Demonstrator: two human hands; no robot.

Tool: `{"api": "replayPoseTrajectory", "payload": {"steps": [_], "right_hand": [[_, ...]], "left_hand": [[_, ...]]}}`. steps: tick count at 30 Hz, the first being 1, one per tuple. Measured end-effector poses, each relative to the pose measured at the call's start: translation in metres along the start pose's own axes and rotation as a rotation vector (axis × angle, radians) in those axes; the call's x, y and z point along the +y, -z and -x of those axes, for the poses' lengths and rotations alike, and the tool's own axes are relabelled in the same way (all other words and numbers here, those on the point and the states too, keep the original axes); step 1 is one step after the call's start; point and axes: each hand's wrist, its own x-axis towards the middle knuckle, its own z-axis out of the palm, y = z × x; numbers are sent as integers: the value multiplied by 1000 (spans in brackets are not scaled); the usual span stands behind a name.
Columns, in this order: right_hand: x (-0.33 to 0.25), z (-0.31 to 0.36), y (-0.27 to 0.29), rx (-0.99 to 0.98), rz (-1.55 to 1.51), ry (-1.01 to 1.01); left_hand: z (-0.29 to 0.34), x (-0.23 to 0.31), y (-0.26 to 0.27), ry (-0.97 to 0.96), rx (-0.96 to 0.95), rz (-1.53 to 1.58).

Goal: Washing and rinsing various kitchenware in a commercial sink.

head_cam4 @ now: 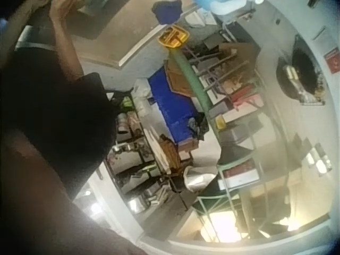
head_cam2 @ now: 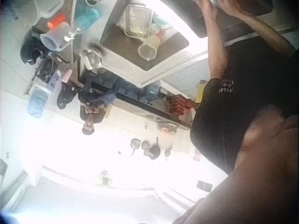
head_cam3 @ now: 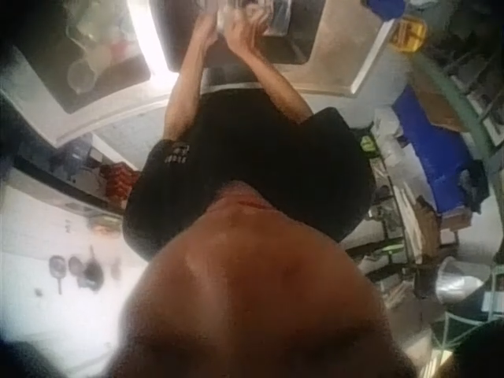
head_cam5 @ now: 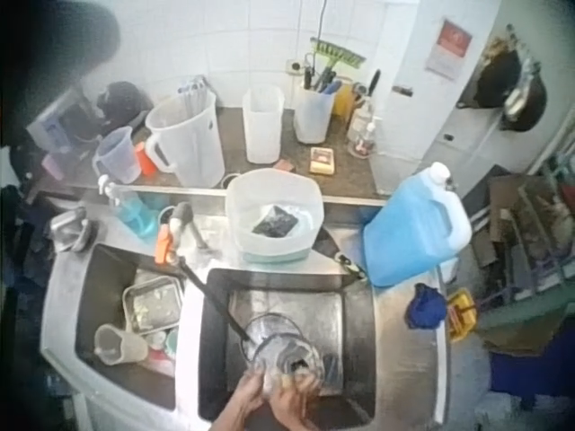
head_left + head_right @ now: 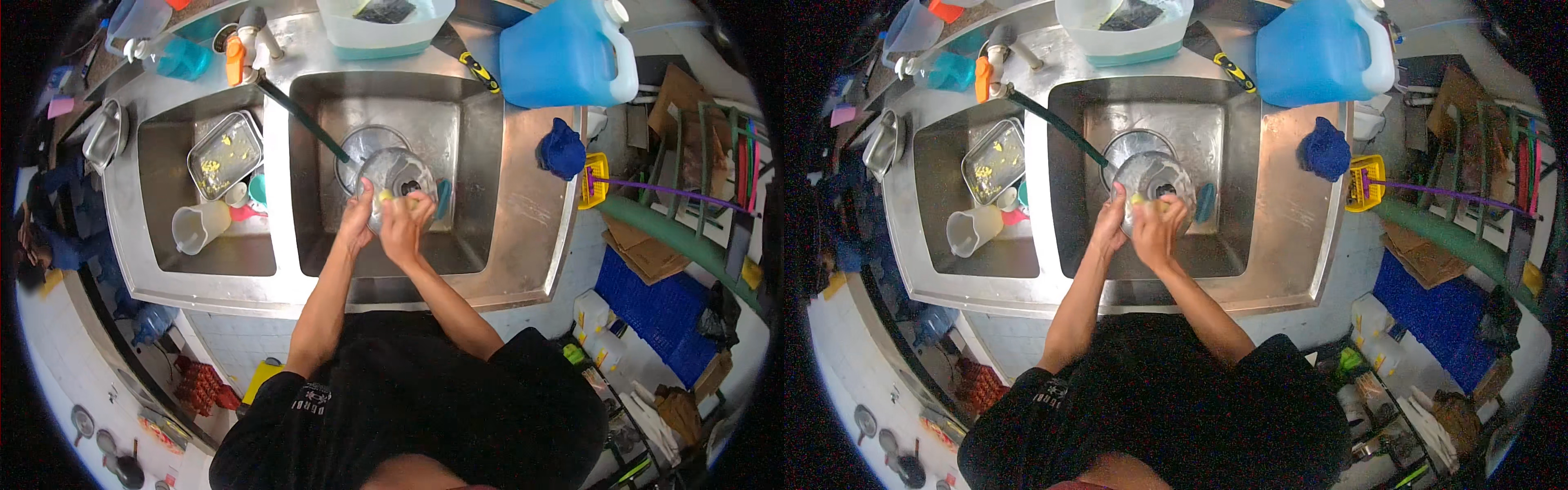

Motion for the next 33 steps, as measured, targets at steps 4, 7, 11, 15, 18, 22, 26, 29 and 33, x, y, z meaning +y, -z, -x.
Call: {"api": "replayPoseTrajectory", "payload": {"steps": [4, 7, 11, 15, 18, 22, 26, 29, 33], "right_hand": [[-10, -56, 7, -147, 204, 132], [25, -102, 6, -223, 295, -222], [103, -106, 34, -316, -306, -695], [119, -61, 63, -245, -1056, -1066], [90, -41, 73, -272, -1062, -835], [33, -30, 59, -477, -441, -82], [-14, -16, 43, -776, -95, 235], [-27, -9, 42, -902, -199, 279], [-14, -10, 37, -819, -86, 224]], "left_hand": [[4, -6, -12, 8, -185, 149], [10, 3, -19, 2, -75, -8], [-1, 11, 0, -36, -10, -156], [-38, -2, 37, -80, 94, -266], [-54, -16, 40, -105, 385, -963], [-25, -21, 20, 216, 93, -465], [18, 2, 14, 274, -142, 193], [28, 12, 24, 392, 5, -376], [32, 9, 39, -120, -19, -206]]}}
